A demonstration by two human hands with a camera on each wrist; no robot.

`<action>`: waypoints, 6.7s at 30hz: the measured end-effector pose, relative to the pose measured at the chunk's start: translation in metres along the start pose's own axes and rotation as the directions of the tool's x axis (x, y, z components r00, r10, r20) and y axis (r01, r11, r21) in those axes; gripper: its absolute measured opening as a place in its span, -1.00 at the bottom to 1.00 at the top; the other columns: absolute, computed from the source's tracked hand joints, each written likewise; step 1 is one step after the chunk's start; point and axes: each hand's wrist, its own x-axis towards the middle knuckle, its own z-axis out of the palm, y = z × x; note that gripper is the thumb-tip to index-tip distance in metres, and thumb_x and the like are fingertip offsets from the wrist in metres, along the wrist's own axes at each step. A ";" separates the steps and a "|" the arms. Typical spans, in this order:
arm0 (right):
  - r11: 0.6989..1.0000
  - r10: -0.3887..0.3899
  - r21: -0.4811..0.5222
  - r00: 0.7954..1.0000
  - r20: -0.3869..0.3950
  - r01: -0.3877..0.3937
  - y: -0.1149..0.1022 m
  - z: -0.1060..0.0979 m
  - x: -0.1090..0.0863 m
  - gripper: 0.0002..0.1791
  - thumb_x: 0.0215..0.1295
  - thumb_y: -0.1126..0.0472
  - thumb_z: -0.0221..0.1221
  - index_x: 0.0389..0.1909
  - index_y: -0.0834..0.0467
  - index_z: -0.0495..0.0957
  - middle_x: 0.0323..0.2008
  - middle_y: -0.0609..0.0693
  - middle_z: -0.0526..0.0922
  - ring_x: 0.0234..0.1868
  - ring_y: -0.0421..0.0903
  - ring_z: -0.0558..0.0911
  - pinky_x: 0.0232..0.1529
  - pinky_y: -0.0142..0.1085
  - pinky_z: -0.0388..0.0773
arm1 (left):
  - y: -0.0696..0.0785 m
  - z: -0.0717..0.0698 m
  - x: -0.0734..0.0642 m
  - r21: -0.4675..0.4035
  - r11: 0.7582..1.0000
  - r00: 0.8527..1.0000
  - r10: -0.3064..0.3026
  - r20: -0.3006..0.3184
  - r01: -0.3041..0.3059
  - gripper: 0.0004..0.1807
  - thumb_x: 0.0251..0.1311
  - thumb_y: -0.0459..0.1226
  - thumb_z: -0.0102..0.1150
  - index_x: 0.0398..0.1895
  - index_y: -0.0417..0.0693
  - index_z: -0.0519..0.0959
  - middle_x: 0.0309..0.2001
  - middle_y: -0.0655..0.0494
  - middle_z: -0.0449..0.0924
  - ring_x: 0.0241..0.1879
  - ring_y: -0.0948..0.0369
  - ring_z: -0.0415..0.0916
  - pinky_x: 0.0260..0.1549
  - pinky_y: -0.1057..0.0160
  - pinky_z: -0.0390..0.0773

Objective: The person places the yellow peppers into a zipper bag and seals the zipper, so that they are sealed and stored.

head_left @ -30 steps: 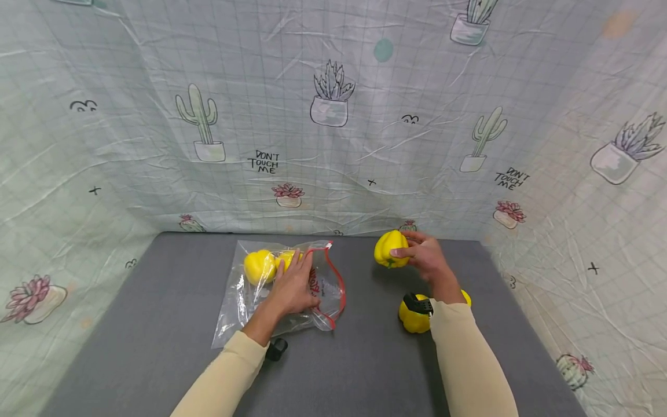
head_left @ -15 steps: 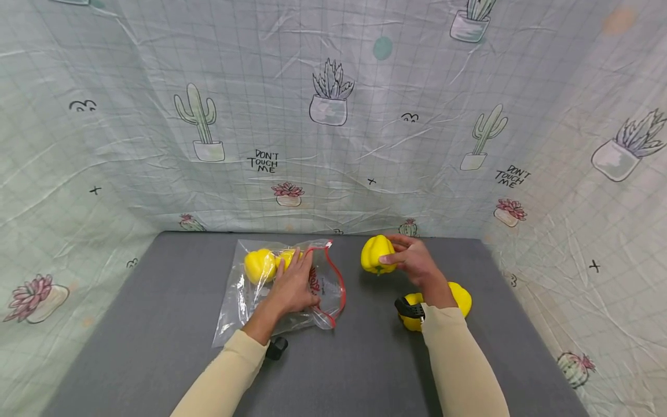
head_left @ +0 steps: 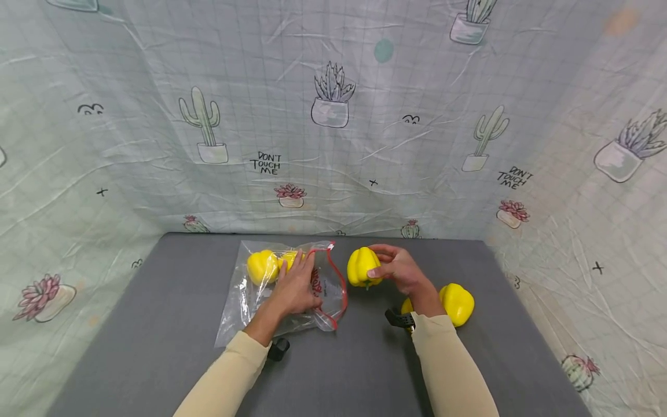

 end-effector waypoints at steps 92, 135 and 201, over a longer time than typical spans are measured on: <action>0.977 0.052 -0.215 0.956 0.289 0.011 0.040 0.084 0.013 -0.43 0.52 0.22 0.16 0.48 0.27 0.36 0.37 0.27 0.49 0.12 -0.04 0.58 0.15 -0.24 0.61 | -0.015 -0.006 -0.010 -0.003 0.998 0.998 0.064 0.011 -0.064 0.33 -0.19 -0.29 0.50 0.68 -0.26 -0.09 0.68 -0.21 -0.02 0.70 -0.23 -0.33 0.56 -0.45 -0.19; 0.947 -0.065 -0.285 0.959 0.275 0.146 0.046 0.091 0.016 -0.53 0.43 0.25 0.27 0.31 0.27 0.55 0.26 0.27 0.66 0.23 0.15 0.69 -0.02 -0.22 0.74 | -0.013 -0.013 -0.006 -0.169 0.986 1.000 0.020 0.013 -0.017 0.02 0.16 -0.22 0.11 0.67 -0.31 -0.08 0.70 -0.19 -0.10 0.71 -0.16 -0.47 0.56 -0.45 -0.31; 0.821 -0.109 -0.538 0.977 0.181 0.191 0.000 0.053 -0.024 -0.63 0.30 0.33 0.36 0.14 0.23 0.71 0.16 0.29 0.71 -0.07 0.06 0.70 -0.14 -0.29 0.64 | -0.016 -0.015 -0.006 -0.224 0.975 1.000 -0.018 -0.017 0.013 0.10 0.14 -0.22 0.14 0.69 -0.29 -0.20 0.71 -0.21 -0.18 0.72 -0.15 -0.43 0.58 -0.41 -0.36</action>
